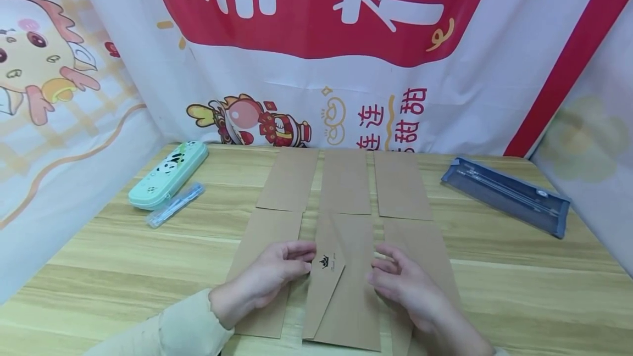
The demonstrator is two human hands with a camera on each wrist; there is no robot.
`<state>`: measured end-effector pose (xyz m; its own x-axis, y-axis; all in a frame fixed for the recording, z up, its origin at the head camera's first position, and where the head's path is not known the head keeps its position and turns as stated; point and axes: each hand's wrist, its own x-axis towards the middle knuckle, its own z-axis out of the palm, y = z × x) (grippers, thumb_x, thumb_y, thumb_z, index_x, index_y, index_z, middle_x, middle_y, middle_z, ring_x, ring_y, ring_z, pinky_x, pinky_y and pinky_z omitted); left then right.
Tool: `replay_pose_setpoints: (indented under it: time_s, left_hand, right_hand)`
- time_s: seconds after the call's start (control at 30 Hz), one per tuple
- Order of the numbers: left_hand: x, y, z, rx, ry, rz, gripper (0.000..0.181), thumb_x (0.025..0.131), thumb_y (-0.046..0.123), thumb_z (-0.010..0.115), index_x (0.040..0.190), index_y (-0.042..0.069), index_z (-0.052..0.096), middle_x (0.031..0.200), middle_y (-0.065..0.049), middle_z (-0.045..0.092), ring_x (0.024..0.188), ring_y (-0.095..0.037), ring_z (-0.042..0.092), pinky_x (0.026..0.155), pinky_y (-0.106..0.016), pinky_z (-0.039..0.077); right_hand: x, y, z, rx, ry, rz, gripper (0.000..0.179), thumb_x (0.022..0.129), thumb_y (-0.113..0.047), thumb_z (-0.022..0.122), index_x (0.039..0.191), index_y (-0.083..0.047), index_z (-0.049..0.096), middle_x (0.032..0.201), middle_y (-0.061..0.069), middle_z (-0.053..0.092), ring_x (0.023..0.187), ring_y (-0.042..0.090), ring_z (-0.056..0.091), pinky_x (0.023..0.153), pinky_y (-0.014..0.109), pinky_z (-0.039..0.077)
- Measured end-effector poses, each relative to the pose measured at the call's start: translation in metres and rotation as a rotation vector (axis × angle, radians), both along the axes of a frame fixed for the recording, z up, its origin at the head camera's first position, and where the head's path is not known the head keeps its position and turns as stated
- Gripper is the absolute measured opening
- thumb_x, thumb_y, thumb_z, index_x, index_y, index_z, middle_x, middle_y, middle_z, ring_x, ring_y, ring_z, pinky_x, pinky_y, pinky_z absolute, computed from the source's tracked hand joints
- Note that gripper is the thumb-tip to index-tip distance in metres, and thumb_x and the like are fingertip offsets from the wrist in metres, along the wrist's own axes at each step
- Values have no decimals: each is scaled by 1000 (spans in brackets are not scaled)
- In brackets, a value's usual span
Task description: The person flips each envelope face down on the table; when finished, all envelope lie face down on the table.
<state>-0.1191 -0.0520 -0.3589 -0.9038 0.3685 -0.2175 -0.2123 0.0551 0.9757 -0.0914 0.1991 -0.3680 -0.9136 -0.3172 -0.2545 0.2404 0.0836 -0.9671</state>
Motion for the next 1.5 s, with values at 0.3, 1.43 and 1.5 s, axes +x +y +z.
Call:
replay_pose_setpoints:
  time_s: [0.3,1.43,1.5]
  left_hand:
    - [7,-11,-1,-56,64,45,53,80,-9,56,131,-11,41,130,-26,48,122,-37,45,99,-35,43]
    - [7,-43,29,-118,369,194,47,77,-10,60,123,-4,54,122,-17,55,103,-27,57,85,-20,50]
    - [7,-41,30,-99,407,165,46,78,-10,60,123,-6,53,124,-18,53,105,-29,55,85,-20,50]
  right_hand:
    - [-6,-15,-1,-36,-6,8,72,89,-12,58,142,8,14,140,35,27,122,30,44,96,33,46]
    - [-20,-84,4,-137,-31,66,68,84,-9,60,138,9,23,140,34,29,123,41,42,97,43,44]
    - [-20,-84,4,-143,-32,71,69,84,-9,60,139,9,22,140,33,29,123,40,42,97,43,44]
